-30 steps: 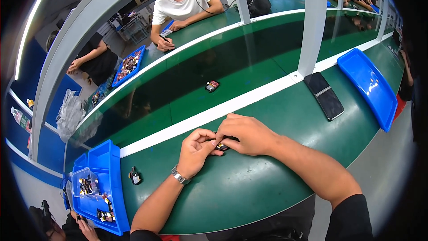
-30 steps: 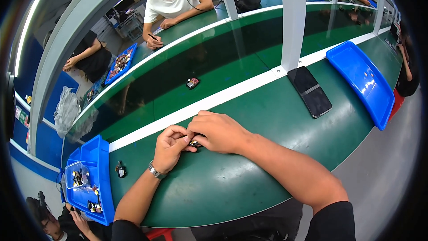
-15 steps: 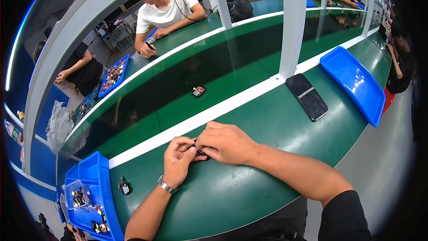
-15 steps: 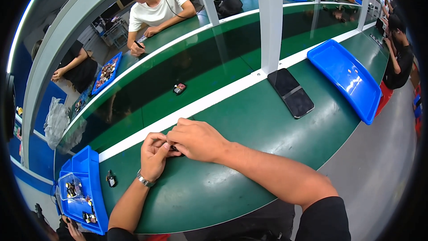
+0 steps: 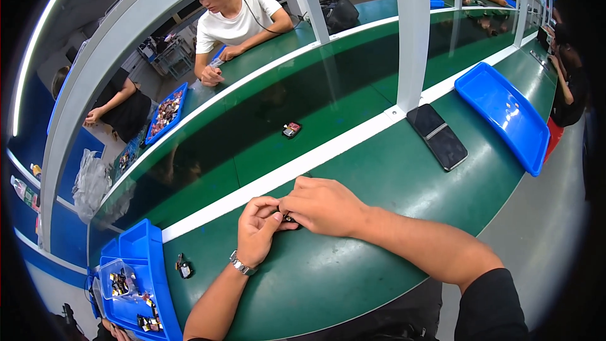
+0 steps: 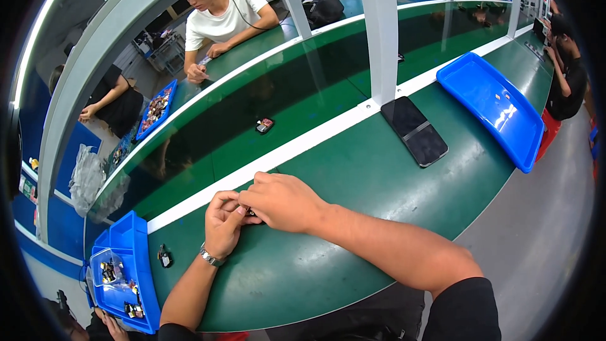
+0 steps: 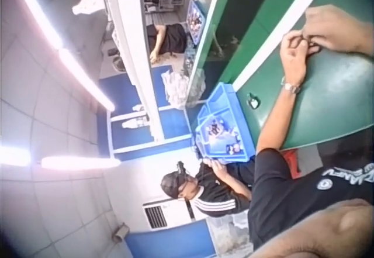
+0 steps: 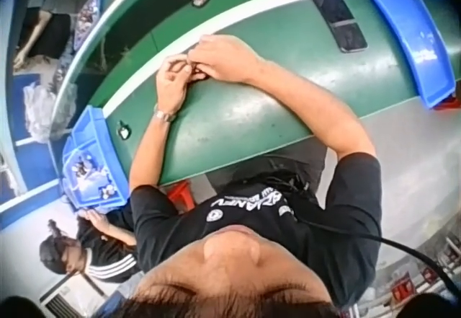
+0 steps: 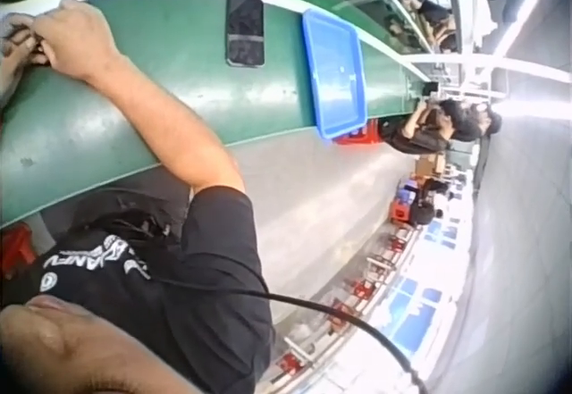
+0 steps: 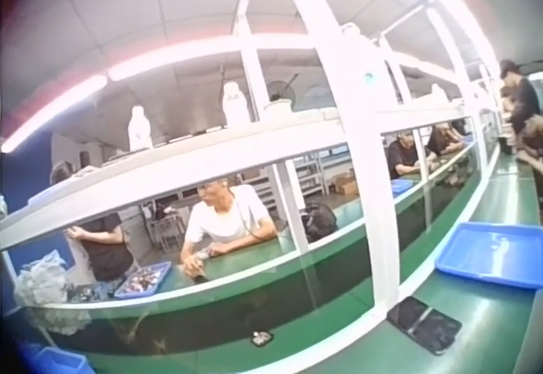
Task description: Assembling small electronic components or watches at a factory assembly line workstation.
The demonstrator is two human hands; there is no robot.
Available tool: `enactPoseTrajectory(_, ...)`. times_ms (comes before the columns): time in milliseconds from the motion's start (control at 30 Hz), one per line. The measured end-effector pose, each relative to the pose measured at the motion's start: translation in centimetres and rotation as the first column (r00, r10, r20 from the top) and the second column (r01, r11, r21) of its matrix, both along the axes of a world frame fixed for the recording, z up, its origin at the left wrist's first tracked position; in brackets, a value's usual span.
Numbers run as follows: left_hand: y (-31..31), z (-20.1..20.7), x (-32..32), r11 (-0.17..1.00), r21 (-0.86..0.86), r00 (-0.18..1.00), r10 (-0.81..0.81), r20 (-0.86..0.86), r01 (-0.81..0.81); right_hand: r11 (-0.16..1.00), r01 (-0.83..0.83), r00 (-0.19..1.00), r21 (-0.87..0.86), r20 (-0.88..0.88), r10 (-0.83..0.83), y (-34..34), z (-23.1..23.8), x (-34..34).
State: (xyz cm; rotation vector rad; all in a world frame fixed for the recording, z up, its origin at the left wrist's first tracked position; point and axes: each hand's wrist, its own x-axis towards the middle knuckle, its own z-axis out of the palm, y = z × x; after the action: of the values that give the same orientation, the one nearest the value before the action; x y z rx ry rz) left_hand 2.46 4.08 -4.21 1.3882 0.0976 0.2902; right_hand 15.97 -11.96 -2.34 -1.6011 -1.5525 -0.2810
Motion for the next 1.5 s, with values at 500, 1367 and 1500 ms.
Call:
enactPoseTrajectory(500, 0.1, 0.0, -0.1, 1.000, 0.011, 1.000, -0.024, -0.016, 0.024, 0.995, -0.046, 0.939, -0.091, -0.344, 0.012, -0.2, 0.3, -0.6)
enactPoseTrajectory(1367, 0.1, -0.2, -0.1, 1.000, -0.005, 1.000, 0.001, -0.009, -0.001, 0.995, 0.088, 0.982, -0.056, -0.162, -0.096, -0.1, -0.1, -1.8)
enactPoseTrajectory(1500, 0.1, -0.3, 0.0, 1.000, 0.011, 1.000, 0.026, -0.012, -0.026, 0.993, -0.011, 0.918, -0.122, -0.394, -0.038, 0.0, -0.1, -1.5)
